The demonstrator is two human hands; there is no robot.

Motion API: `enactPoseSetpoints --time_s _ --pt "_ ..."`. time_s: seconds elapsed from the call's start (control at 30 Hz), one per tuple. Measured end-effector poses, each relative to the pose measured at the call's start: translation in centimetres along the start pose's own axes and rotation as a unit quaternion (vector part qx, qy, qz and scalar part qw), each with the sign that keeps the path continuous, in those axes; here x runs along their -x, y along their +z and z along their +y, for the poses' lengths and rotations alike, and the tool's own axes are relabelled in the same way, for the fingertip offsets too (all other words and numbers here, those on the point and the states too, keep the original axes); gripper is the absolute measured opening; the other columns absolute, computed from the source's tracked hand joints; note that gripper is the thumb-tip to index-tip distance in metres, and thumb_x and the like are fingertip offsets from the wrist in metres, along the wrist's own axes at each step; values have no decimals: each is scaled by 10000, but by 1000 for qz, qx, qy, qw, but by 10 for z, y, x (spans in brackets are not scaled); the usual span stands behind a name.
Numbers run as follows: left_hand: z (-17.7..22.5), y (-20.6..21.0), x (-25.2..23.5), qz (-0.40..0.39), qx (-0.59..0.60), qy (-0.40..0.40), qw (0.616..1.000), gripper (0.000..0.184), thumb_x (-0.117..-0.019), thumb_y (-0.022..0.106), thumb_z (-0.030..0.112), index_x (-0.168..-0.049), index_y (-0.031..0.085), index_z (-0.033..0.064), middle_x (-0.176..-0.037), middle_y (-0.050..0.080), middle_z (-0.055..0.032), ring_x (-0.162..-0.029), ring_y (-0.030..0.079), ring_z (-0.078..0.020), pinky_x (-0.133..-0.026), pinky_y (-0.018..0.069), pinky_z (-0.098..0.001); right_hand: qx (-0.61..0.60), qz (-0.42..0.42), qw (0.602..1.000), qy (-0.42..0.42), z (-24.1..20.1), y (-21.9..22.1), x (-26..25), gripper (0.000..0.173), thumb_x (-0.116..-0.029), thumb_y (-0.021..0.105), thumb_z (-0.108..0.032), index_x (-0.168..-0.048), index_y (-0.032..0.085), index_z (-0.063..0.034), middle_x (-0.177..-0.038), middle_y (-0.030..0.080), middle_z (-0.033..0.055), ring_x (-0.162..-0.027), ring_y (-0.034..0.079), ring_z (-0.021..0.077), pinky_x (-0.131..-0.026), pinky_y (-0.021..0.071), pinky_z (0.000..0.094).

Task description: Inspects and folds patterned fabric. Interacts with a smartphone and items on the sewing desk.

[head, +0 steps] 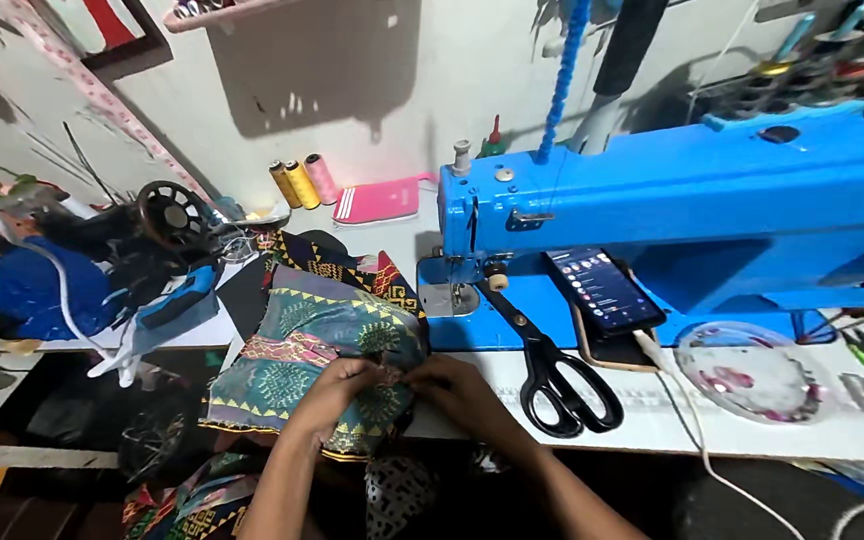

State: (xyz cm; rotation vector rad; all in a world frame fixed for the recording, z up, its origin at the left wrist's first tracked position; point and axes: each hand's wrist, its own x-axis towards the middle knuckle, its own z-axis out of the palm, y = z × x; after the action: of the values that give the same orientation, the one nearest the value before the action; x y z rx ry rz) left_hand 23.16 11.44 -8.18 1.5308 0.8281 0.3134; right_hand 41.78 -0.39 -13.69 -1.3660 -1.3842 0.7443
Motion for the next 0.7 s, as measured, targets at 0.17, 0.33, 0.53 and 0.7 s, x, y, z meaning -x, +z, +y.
enactPoseSetpoints --time_s 0.17,0.33,0.53,0.7 --pt "-1 2 -3 -24 53 -16 998 220 -1004 533 76 -872 702 124 -823 698 78 -771 648 -14 -742 549 -227 -51 -1 999 -18 7 -3 -2 181 -978 632 -108 -1059 762 -12 -1021 712 89 -941 661 72 -866 543 216" --pt "-5 3 -6 -45 86 -20 995 228 -994 530 83 -874 717 130 -847 716 64 -779 660 -23 -734 553 -223 -93 -5 996 -11 8 -7 -1 163 -973 646 -102 -1042 765 -15 -1025 723 56 -950 662 33 -876 546 201" --pt "-4 14 -4 -7 64 -27 998 226 -997 521 25 -896 707 104 -871 724 53 -835 678 -37 -806 566 -234 -119 0 992 33 -1 -7 0 145 -946 685 -90 -1017 765 8 -980 731 77 -886 663 53 -835 550 227" --pt "-7 23 -2 19 -33 7 999 180 -978 570 98 -893 725 128 -846 718 92 -786 660 5 -752 554 -209 -73 16 994 78 -17 -13 7 179 -950 701 -120 -1043 755 23 -963 744 122 -879 686 134 -844 550 308"
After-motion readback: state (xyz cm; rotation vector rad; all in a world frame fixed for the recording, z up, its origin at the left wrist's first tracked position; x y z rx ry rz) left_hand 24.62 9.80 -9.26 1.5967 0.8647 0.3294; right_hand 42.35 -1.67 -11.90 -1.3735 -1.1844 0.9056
